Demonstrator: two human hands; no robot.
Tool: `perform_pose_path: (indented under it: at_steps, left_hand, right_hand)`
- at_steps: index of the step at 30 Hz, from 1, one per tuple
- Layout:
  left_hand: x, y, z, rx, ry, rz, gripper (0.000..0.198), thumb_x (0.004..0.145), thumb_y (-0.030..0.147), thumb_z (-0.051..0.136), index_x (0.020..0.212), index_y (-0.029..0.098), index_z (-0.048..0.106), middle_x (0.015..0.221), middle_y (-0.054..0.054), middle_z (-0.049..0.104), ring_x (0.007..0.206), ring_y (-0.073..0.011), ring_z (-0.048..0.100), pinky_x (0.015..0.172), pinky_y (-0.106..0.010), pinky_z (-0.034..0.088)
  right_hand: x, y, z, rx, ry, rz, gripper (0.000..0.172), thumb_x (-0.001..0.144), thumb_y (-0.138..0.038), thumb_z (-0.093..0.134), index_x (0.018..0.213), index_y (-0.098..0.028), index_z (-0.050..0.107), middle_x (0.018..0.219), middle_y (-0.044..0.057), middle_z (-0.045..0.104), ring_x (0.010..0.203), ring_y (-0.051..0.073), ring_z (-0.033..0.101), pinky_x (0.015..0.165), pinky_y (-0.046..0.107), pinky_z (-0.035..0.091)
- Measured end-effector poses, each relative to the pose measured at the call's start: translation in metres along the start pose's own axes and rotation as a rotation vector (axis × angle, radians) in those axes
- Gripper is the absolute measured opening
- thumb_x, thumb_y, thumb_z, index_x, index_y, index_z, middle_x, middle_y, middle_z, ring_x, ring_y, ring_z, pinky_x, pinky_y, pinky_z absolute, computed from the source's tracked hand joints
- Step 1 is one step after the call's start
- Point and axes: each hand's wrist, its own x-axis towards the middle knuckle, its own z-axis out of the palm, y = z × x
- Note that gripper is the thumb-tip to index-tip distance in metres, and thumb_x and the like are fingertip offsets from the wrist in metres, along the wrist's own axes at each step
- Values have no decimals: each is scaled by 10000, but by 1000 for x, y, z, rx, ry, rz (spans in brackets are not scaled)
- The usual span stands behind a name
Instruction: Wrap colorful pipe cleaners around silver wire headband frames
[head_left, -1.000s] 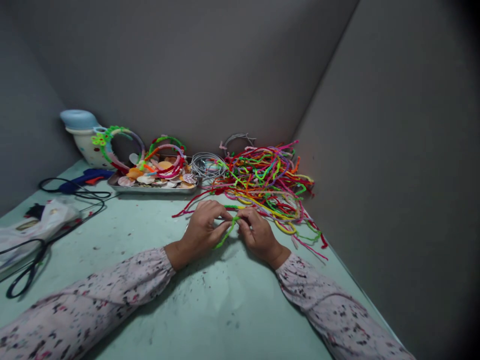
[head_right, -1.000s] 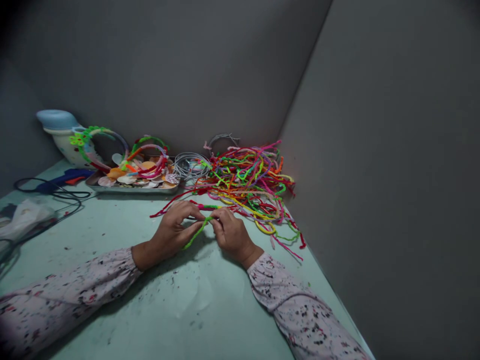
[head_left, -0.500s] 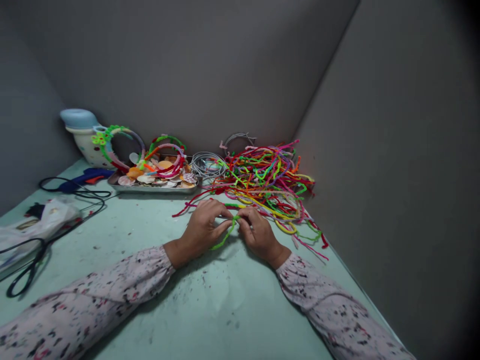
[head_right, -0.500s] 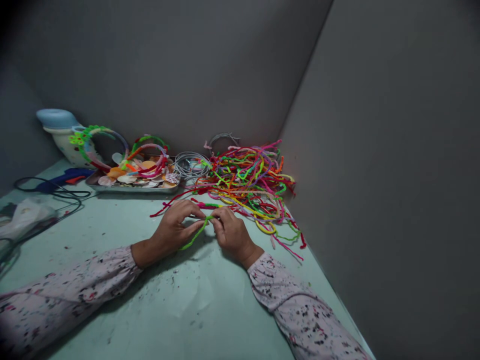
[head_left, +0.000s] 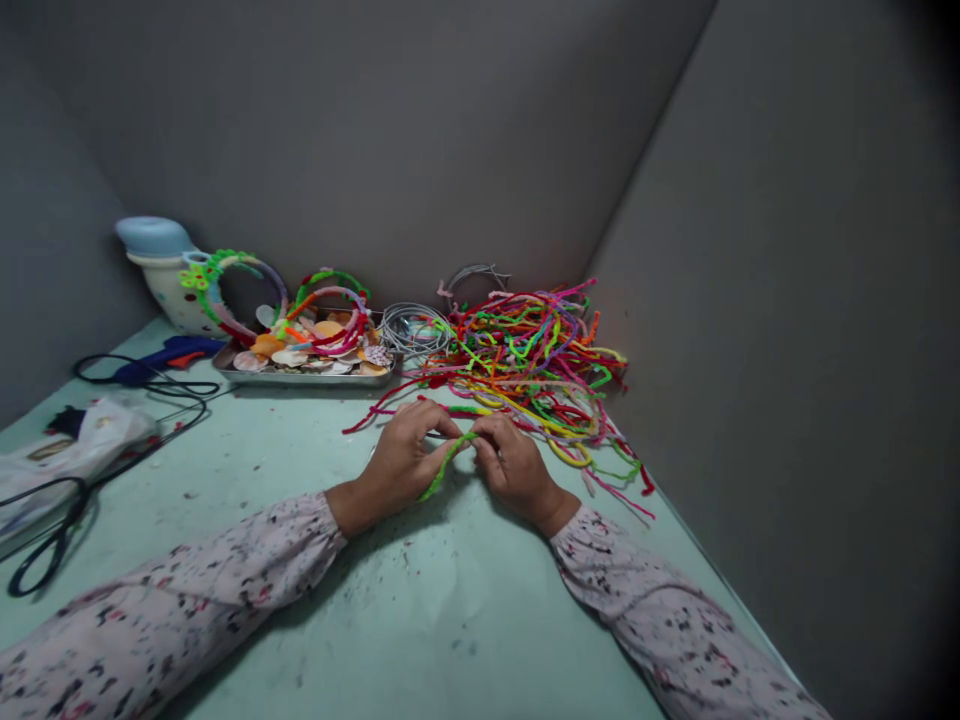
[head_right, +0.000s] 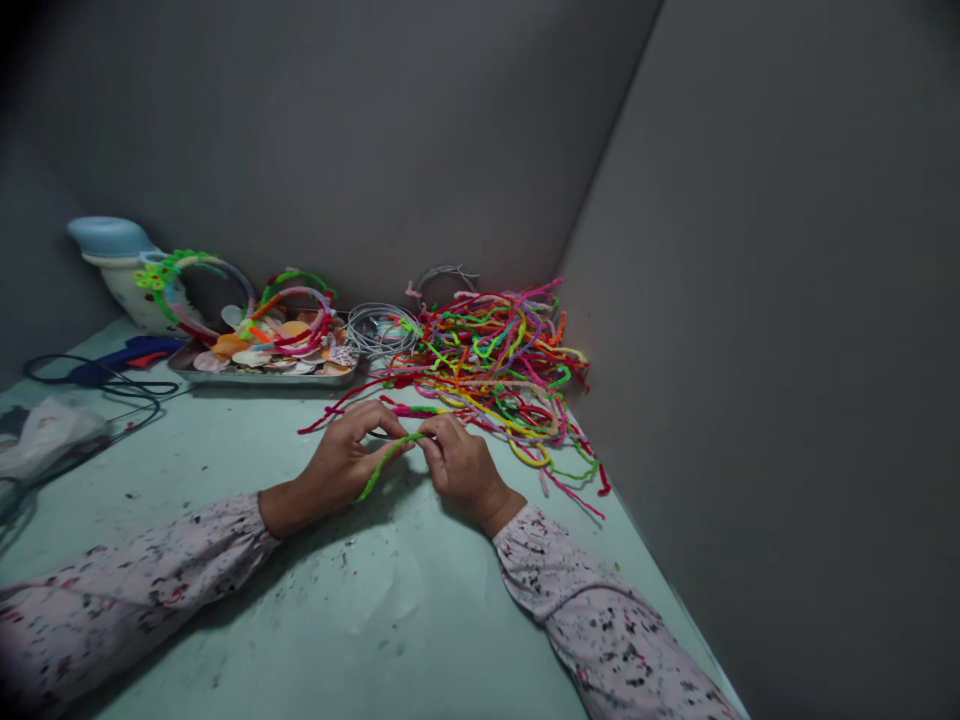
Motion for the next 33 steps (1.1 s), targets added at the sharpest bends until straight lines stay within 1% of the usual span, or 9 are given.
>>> perform_pose_path:
  at_steps: [7,11,16,20,26,29,33]
  left_hand:
    - [0,1,-1,-34,-6,-21,147,831,288,617,742,175,581,748,-16,613,737,-157,538,767,-324,393]
    - [0,1,-1,-35,-15,-25,160,833,306,614,749,174,577,752,-18,612,740,-158,537,758,-319,398]
    - [1,1,-1,-4,-24,-17,139,834,305,615,781,179,590,784,-27,629,765,-164,547,749,-313,402]
    - [1,0,-2,32,-33,-5,158,848,322,591,773,183,586,779,-29,629,764,-171,548,755,-325,400]
    - [0,0,-1,49,-37,-45,116,840,269,584,765,183,603,755,-20,632,750,-167,556,721,-313,419]
    - [0,-1,-1,26,-28,-30,99,840,260,578,783,185,608,769,-27,637,753,-166,561,739,-321,433]
    - [0,0,0,-20,-38,-101,132,845,279,566,770,179,608,749,-21,634,728,-158,568,698,-300,444]
  right_hand:
    - [0,0,1,-6,-21,-13,124,891,-179,436,990,-204,508,878,70,591,842,200,571,723,322,483]
    - [-1,0,1,6,-9,-3,118,893,-184,438,981,-200,515,878,68,594,831,196,573,713,320,484]
    - [0,0,-1,3,-3,23,113,904,-190,430,985,-200,509,895,73,596,848,195,570,733,323,481]
    - [0,0,-1,3,-1,10,110,900,-187,433,975,-200,511,876,73,596,836,198,572,717,323,482]
    - [-1,1,1,-11,-32,-1,123,898,-190,435,998,-208,505,891,71,599,849,200,576,725,327,488]
    - [-1,1,1,-15,-45,-9,120,901,-190,432,998,-204,502,891,72,596,846,198,573,726,326,487]
    - [-1,1,0,-21,-45,-18,116,901,-193,432,991,-193,507,880,75,593,829,195,573,706,316,485]
